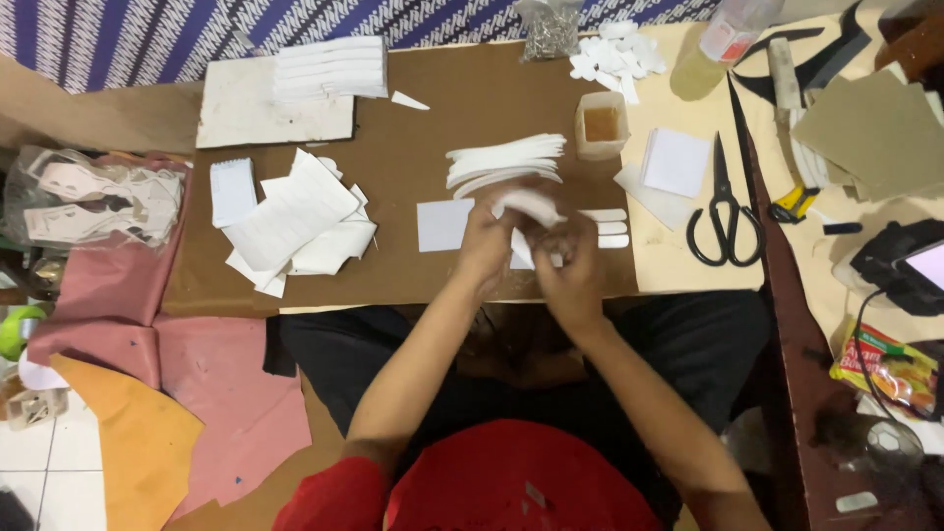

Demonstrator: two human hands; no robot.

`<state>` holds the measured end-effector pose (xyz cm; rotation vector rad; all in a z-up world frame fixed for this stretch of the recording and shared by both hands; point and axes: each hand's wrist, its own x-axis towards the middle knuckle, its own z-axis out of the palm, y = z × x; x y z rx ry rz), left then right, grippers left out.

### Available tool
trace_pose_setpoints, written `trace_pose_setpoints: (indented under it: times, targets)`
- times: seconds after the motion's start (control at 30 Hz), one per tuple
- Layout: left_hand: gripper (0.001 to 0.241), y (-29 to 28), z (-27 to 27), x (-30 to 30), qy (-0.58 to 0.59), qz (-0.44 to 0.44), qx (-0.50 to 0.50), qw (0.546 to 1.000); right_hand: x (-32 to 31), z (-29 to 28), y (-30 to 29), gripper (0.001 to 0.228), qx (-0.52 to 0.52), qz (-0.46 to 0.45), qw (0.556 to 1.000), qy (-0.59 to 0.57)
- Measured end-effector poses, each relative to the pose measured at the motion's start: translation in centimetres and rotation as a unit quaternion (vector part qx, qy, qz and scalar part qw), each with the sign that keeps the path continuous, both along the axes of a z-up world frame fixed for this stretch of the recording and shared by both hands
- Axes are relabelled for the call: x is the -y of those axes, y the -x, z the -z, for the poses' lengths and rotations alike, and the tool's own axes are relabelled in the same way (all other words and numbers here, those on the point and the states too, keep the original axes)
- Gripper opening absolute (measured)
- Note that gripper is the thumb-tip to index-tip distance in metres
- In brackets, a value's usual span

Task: The person assembles small white paper crafts by stacking rectangular pieces and applying glue from a container. They handle the paper pieces by hand, aligning them into neat stacks on a brown table.

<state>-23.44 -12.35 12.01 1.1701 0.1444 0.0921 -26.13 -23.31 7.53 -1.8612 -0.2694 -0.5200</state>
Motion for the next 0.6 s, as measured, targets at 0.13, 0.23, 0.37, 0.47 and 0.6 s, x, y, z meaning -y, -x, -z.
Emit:
trace_pose_setpoints:
  times: [0.13, 0.23, 0.37, 0.47, 0.6]
  targets:
    - [0.029, -2.4, 9.1, -2.5, 0.118, 0.095, -0.111, 0.982, 2.0, 1.9, 2.1, 0.066, 0.041, 0.072, 0.996, 0.011]
    - [0.029, -0.7, 8.1, -4.3, 0.067, 0.275, -0.105, 0.953, 4.3, -1.5, 1.1, 0.095, 0.0, 0.015, 0.997, -0.073]
    - [0.036, 1.0, 5.9, -5.1, -0.028, 0.518, -0.106, 0.848, 4.0, -6.2, 0.3, 0.121, -0.146, -0.168, 0.975, 0.017]
    - [0.039, 0.9, 3.3, -5.6, -0.082, 0.603, -0.082, 0.789, 4.5, -5.3, -0.6, 0.119, -0.221, -0.18, 0.954, 0.088]
    - [0.034, 0.7, 3.7, -6.4, -0.084, 0.586, -0.077, 0.802, 6.4, -2.9, -1.1, 0.093, -0.266, -0.185, 0.945, 0.052]
